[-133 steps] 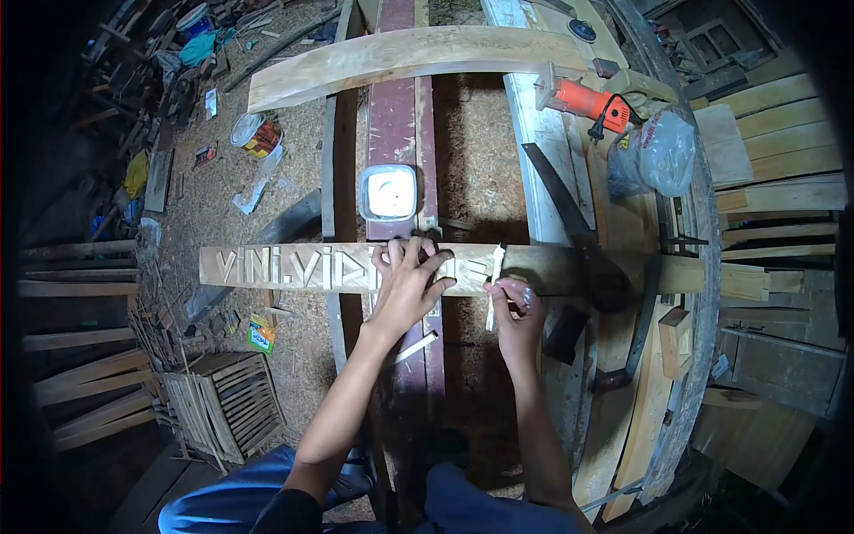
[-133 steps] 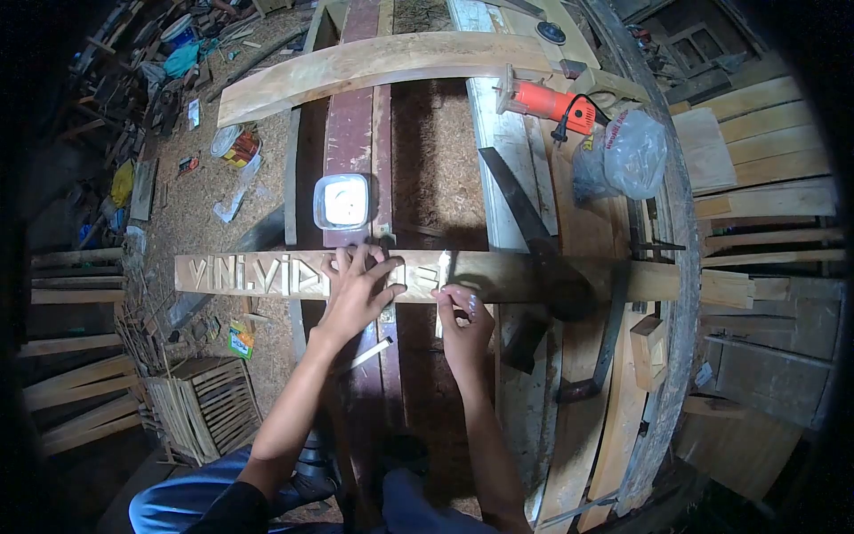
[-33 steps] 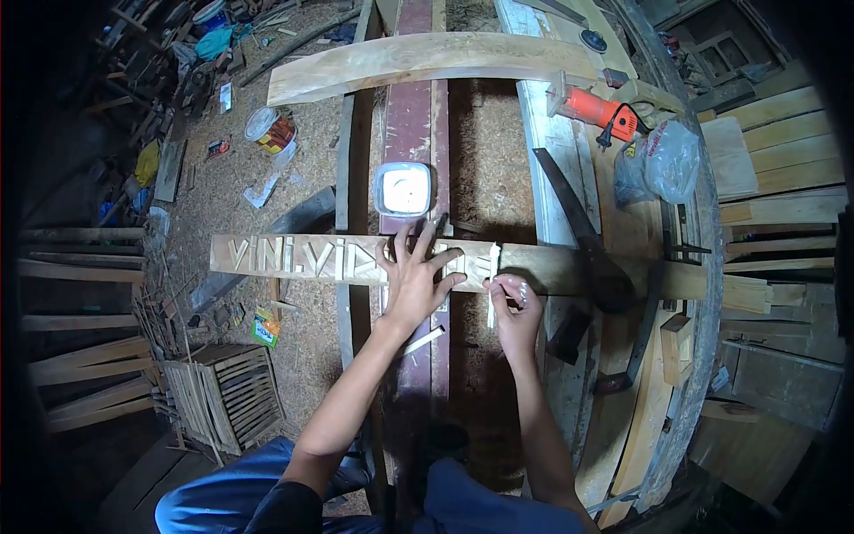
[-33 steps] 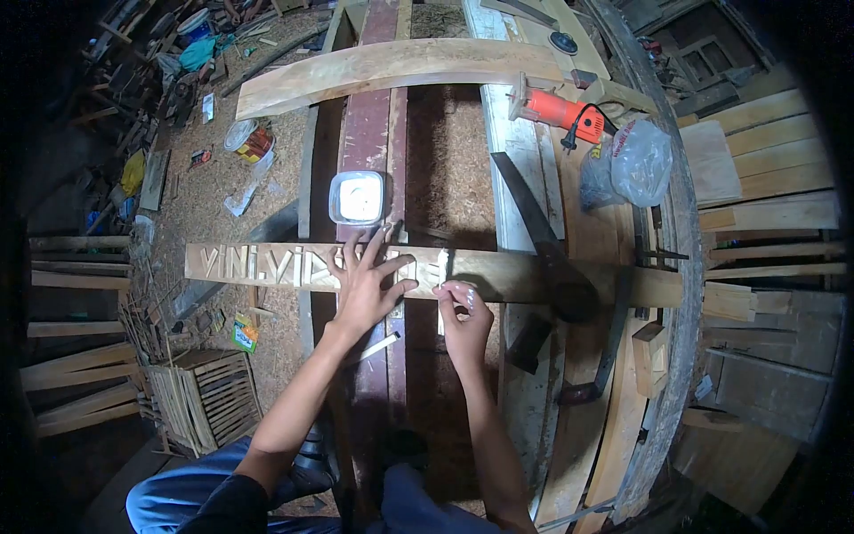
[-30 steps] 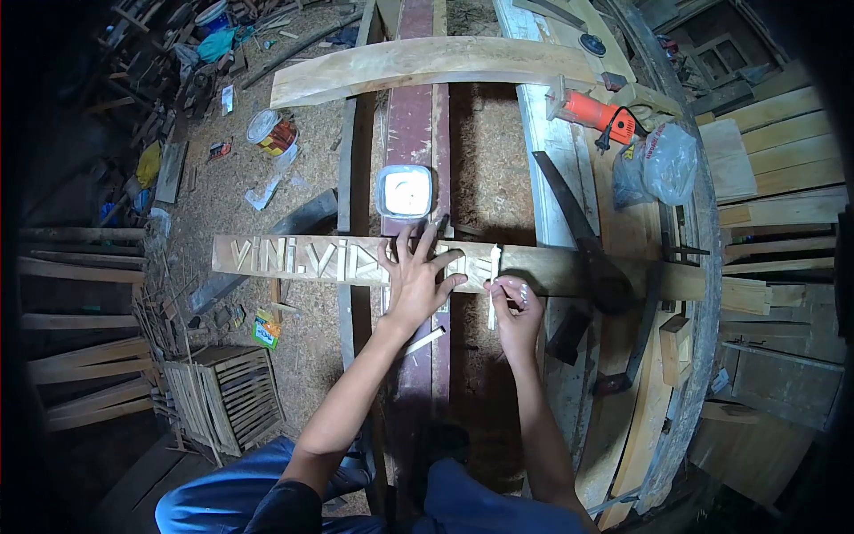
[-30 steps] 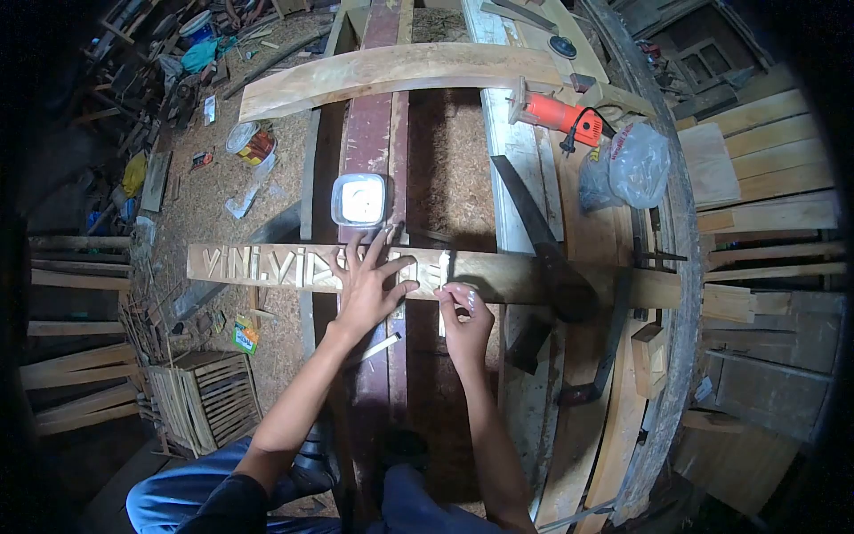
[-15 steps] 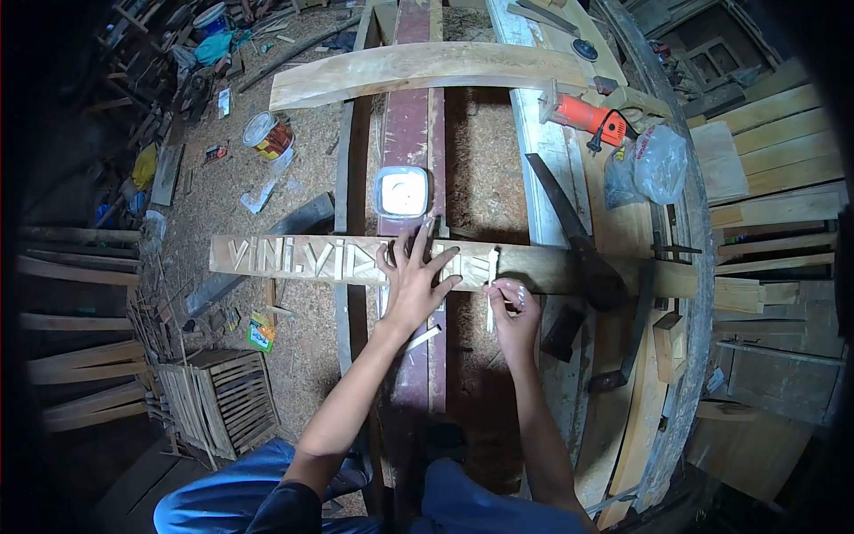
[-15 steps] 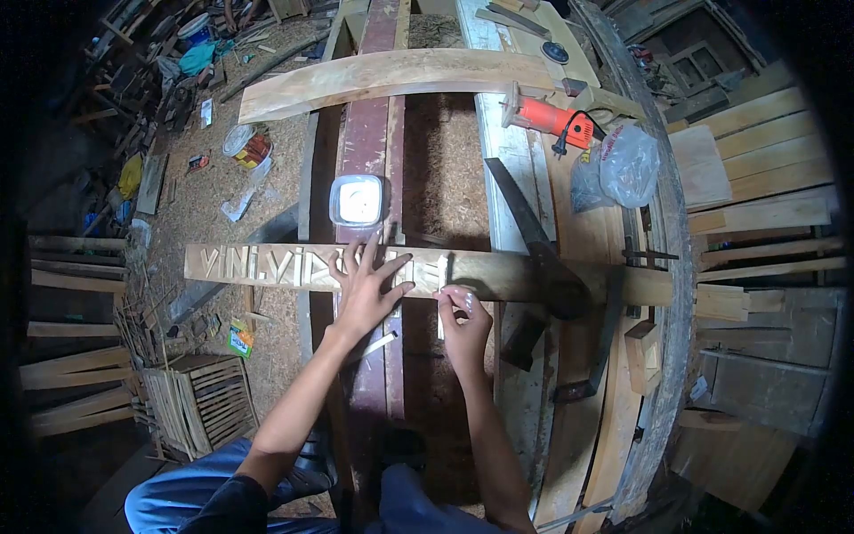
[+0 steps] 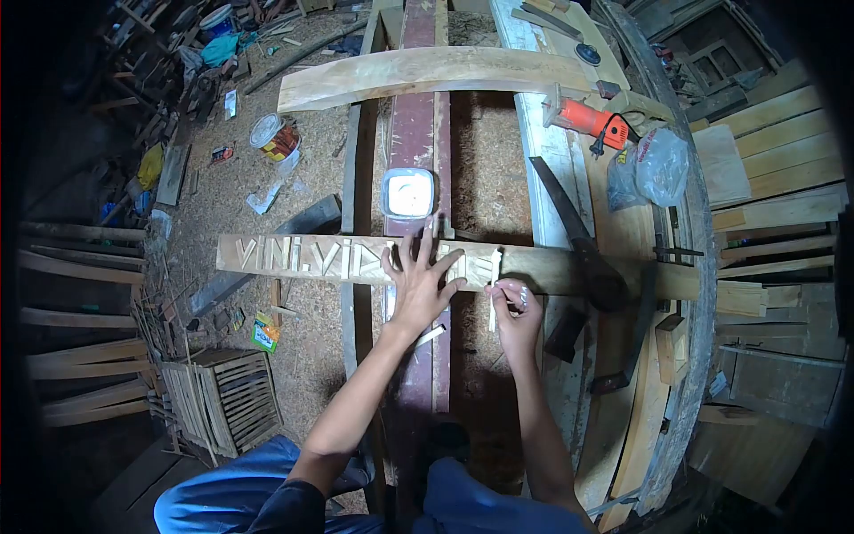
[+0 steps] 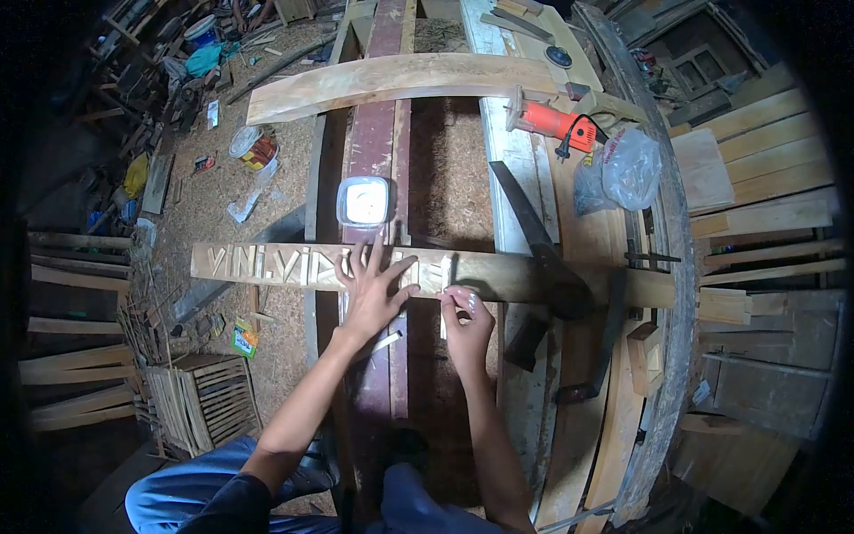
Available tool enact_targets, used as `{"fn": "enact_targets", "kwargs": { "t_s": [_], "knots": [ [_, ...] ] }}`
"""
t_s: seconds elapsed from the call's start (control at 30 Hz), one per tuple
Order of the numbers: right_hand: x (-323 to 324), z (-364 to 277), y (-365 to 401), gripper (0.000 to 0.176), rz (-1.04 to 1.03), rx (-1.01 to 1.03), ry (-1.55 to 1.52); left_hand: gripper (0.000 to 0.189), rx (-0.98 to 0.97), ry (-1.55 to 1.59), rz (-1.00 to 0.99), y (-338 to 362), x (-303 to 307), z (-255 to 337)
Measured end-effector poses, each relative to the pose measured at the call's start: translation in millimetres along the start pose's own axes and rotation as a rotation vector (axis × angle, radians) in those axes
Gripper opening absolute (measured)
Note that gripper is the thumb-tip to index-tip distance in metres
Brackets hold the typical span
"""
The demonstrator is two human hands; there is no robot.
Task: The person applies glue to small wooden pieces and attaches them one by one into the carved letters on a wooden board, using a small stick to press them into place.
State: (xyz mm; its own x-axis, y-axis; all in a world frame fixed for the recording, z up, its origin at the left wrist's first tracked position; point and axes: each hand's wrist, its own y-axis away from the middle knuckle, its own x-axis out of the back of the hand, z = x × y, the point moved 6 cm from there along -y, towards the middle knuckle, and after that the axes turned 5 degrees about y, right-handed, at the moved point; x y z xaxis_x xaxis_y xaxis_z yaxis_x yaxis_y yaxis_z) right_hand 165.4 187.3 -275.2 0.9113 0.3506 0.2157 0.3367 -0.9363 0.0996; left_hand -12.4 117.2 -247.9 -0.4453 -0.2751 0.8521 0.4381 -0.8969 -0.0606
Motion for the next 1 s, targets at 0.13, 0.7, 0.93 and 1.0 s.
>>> {"fn": "enact_targets", "kwargs": {
  "t_s": [0.13,0.7,0.93,1.0],
  "knots": [
    [5.8,-10.3,8.6,0.009,-0.009,0.033,0.025,0.076,0.028,0.069,0.040,31.7,6.1,3.8],
    [-3.9,1.2,12.7,0.010,-0.032,0.017,-0.003,0.071,-0.026,0.251,0.157,16.8,5.8,-4.2],
    [-4.9,4.5,11.7,0.009,-0.035,0.005,0.009,0.092,-0.045,0.098,0.020,-2.8,-13.6,-1.8],
    [-4.1,3.6,12.3,0.009,-0.032,0.006,0.019,0.093,-0.049,0.083,0.014,-3.2,-13.2,-2.3]
  ]
}}
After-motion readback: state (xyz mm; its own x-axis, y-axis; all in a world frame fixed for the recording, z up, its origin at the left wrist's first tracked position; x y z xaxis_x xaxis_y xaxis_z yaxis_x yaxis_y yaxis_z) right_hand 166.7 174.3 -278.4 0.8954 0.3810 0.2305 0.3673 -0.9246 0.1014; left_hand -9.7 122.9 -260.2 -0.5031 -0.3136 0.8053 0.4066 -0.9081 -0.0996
